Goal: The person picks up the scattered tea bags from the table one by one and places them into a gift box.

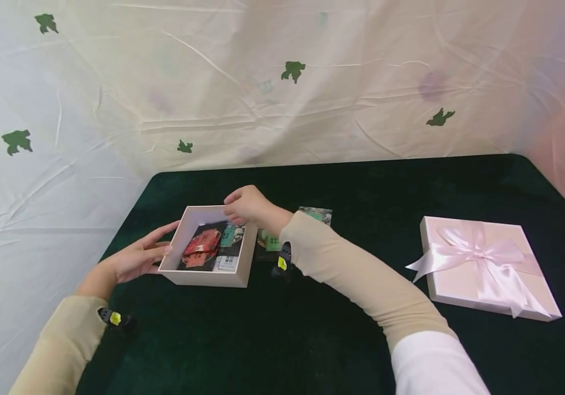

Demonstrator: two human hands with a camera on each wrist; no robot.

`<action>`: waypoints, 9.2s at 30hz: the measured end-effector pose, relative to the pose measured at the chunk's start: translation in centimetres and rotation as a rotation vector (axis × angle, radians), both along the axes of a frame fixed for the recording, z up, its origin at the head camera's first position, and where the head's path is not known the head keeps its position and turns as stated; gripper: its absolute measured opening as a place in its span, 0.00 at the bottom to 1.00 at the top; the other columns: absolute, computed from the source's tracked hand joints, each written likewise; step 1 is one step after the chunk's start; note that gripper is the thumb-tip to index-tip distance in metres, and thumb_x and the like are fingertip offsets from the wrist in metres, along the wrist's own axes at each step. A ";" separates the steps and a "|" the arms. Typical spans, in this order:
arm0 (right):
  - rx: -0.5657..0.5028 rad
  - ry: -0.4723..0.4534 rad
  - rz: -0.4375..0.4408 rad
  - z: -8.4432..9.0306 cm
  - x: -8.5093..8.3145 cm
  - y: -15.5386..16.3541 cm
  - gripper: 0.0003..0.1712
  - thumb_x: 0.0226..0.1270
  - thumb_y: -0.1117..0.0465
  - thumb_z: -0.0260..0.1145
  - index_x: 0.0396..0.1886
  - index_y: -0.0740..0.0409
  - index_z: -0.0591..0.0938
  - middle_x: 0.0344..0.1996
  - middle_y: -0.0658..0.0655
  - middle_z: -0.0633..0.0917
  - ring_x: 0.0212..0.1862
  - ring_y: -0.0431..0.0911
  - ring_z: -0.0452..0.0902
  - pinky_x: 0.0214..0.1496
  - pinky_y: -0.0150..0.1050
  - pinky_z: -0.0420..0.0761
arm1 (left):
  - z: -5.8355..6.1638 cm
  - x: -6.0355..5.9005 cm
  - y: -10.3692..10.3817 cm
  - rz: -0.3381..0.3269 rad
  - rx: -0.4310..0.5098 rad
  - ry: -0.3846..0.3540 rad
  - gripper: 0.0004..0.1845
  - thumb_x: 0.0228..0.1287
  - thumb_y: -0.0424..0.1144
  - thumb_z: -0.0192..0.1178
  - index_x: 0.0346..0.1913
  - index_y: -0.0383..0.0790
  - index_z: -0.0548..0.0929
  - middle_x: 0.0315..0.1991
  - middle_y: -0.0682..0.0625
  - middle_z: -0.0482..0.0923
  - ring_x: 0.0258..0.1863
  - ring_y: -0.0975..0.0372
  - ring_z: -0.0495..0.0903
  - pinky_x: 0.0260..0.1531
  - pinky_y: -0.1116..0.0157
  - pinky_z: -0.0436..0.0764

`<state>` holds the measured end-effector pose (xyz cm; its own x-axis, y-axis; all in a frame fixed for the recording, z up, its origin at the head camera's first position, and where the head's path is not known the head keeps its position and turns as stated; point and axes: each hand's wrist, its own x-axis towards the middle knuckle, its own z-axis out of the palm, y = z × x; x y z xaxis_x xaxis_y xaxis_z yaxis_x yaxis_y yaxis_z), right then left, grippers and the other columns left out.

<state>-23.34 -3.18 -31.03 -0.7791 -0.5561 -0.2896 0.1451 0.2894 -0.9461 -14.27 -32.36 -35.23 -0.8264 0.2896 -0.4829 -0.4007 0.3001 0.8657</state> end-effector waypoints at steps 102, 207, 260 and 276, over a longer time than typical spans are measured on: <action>0.273 0.020 -0.135 -1.9 -4.9 14.5 0.22 0.67 0.69 0.59 0.59 0.71 0.72 0.38 0.61 0.81 0.28 0.40 0.79 0.33 0.34 0.83 | 0.2 0.1 0.0 0.000 0.006 0.006 0.38 0.73 0.46 0.50 0.76 0.61 0.40 0.73 0.35 0.46 0.64 0.47 0.63 0.57 0.50 0.75; 0.503 0.372 0.143 -3.8 -2.7 6.3 0.29 0.58 0.59 0.69 0.57 0.66 0.75 0.56 0.66 0.75 0.56 0.57 0.72 0.55 0.48 0.77 | -0.3 -0.1 -0.3 -0.015 0.033 -0.003 0.36 0.74 0.44 0.48 0.75 0.62 0.40 0.72 0.35 0.47 0.60 0.53 0.69 0.56 0.51 0.76; 0.354 0.417 0.074 -1.6 -1.7 9.8 0.11 0.63 0.69 0.62 0.45 0.65 0.79 0.40 0.63 0.83 0.39 0.49 0.78 0.33 0.38 0.82 | -0.1 0.1 -0.2 -0.009 0.017 0.008 0.37 0.73 0.45 0.49 0.75 0.62 0.41 0.73 0.35 0.47 0.61 0.50 0.67 0.57 0.51 0.75; 0.250 0.482 0.042 4.2 -2.1 8.5 0.11 0.66 0.65 0.61 0.47 0.63 0.79 0.39 0.61 0.83 0.36 0.47 0.76 0.32 0.37 0.79 | -0.1 0.3 -0.3 0.003 0.016 -0.002 0.37 0.73 0.45 0.49 0.75 0.62 0.40 0.73 0.35 0.47 0.61 0.51 0.67 0.57 0.50 0.75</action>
<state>-25.44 5.29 -26.86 -0.8350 -0.5493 -0.0320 -0.3047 0.5102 -0.8043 -13.99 -32.63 -35.28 -0.8263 0.2948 -0.4799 -0.4035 0.2847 0.8696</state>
